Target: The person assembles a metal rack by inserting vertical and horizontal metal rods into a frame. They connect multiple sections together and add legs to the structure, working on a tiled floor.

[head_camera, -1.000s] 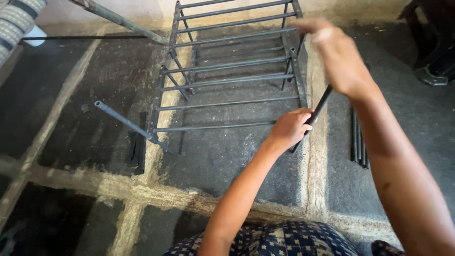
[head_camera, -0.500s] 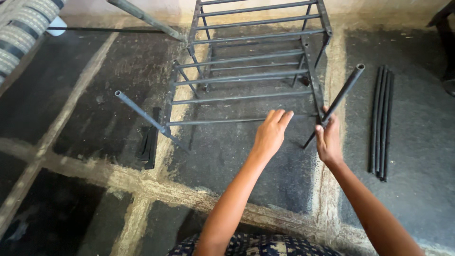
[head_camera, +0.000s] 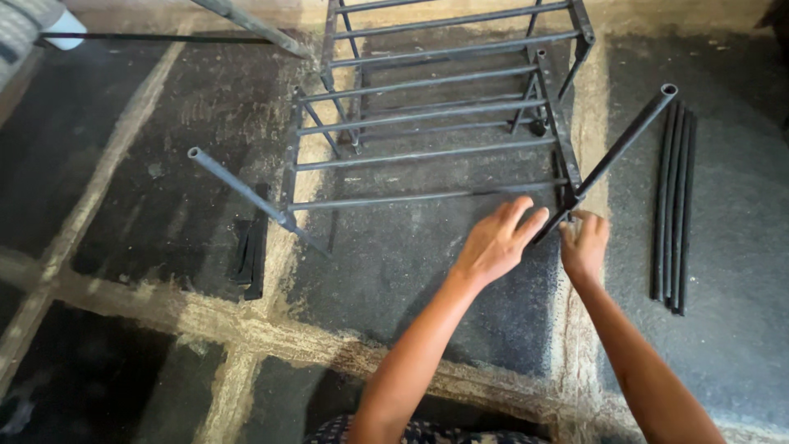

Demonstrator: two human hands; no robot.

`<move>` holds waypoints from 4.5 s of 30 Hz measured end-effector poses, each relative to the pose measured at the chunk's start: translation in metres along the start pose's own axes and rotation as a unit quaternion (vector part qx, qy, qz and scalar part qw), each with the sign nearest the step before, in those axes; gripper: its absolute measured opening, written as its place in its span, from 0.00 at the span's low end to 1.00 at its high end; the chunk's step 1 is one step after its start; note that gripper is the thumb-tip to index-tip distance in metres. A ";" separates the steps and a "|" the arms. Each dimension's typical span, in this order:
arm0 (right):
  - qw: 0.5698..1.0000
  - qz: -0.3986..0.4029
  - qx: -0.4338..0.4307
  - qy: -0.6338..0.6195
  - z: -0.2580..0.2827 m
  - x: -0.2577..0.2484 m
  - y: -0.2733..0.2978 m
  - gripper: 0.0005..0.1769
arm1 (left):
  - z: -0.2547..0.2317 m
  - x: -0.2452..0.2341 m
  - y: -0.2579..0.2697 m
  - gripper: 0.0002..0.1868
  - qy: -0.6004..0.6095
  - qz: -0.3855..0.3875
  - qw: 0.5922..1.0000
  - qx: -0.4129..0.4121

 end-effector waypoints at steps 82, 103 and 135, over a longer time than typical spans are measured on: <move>0.711 0.091 0.270 -0.643 0.064 -0.121 -0.096 0.17 | 0.008 -0.332 -0.087 0.25 0.594 -0.041 0.793 -0.131; 0.920 -0.013 -0.018 -0.391 0.213 -0.150 -0.165 0.06 | 0.104 -0.371 -0.074 0.36 0.234 -0.034 0.933 -0.272; 0.968 0.095 -0.202 -0.113 0.419 -0.090 -0.038 0.18 | 0.162 -0.386 0.055 0.21 0.103 -0.171 0.932 -0.304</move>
Point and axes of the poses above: each hand's wrist, its own y-axis away from the middle knuckle, its own x-axis out of the palm, z = x × y, the point moved 10 cm from there along -y, towards the middle knuckle, and after that the axes turned 6 degrees about -y, right-handed, at the moved point
